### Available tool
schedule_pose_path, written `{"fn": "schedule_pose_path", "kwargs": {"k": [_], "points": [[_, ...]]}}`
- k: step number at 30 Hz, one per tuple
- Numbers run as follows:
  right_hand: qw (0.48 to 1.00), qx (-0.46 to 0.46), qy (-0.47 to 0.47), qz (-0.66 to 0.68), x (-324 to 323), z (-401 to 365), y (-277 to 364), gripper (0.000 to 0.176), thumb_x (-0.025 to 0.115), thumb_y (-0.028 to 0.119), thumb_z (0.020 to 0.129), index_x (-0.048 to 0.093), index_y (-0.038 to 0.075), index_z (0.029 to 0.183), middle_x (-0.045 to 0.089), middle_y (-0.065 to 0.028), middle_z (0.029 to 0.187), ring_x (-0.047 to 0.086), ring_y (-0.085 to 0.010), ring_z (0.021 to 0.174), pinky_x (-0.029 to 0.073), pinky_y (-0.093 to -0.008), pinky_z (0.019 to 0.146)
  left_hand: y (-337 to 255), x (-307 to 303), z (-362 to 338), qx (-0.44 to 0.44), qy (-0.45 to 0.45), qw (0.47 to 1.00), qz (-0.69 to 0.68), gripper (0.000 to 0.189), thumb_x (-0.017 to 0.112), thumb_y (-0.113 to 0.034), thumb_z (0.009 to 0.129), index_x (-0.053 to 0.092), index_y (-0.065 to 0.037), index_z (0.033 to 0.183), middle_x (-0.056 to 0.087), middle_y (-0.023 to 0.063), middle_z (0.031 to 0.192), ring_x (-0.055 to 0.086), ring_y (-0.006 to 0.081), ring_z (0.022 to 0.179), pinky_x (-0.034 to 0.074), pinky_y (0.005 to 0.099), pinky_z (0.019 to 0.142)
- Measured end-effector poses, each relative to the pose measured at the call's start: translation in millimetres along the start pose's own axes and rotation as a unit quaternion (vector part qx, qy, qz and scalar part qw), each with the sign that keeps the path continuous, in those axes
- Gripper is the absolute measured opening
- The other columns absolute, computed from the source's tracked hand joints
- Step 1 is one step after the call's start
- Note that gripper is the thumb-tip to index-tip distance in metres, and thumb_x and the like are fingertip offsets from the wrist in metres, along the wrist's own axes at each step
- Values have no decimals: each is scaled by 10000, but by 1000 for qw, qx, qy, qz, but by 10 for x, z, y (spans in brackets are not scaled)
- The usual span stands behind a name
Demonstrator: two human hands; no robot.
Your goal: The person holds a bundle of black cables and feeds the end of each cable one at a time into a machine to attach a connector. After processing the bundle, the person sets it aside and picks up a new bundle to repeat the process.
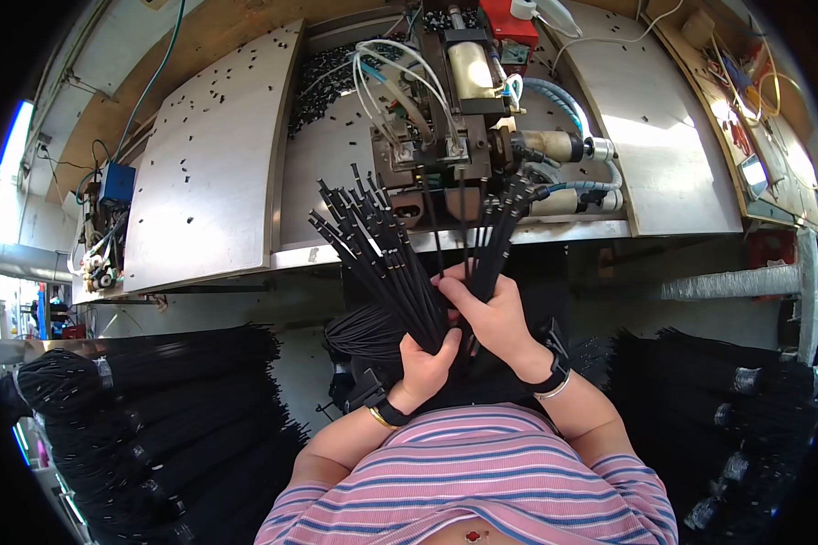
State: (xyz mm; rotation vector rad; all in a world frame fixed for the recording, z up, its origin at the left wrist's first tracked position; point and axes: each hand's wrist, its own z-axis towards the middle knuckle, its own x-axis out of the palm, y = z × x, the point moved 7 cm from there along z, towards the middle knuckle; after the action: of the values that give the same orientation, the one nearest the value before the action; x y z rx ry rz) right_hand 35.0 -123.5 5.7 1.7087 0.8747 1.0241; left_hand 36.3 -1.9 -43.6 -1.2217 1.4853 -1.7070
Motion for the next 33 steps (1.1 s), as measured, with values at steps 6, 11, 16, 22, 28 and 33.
{"fn": "schedule_pose_path", "kwargs": {"k": [6,11,16,22,28,33], "points": [[999,-35,-23,9,-44,3,24,150,607,128,872,649,-16,875,618,-27,729,575,-67,643,470,-196,546,-35,-12,-6,5,-20,1000,2,249,596,26,819,565,28,1066,629,58,987,585,107,848,483,256,734],[1000,-27,-7,-6,16,53,36,159,600,136,875,646,-16,873,612,-29,718,573,-70,646,467,-197,554,75,-123,-2,-21,-28,999,9,239,594,30,820,566,28,1057,631,56,983,587,104,829,485,251,722],[1000,-30,-5,2,41,82,38,158,596,133,874,646,-17,872,605,-23,712,564,-68,651,462,-201,565,40,-99,48,-5,-6,1000,26,214,481,54,842,511,39,1053,609,103,876,610,173,694,524,300,603],[998,10,36,45,60,122,0,145,609,120,862,645,-19,885,602,-19,711,554,-67,642,454,-208,562,-69,-10,56,-40,1,999,-34,213,471,49,848,502,45,1058,611,111,852,612,183,688,528,311,596],[998,-14,51,-40,40,61,61,148,649,127,831,642,-14,875,600,-12,696,551,-64,618,439,-203,555,-66,-9,47,-28,12,999,-22,200,524,36,838,532,29,1037,614,73,876,603,151,733,513,279,652],[998,-62,-29,-14,-73,-69,49,132,632,98,843,640,-26,888,611,-19,711,564,-71,646,443,-206,584,-87,-51,5,28,-25,999,39,193,607,22,818,569,17,1007,614,37,915,578,107,795,480,243,711]]}}
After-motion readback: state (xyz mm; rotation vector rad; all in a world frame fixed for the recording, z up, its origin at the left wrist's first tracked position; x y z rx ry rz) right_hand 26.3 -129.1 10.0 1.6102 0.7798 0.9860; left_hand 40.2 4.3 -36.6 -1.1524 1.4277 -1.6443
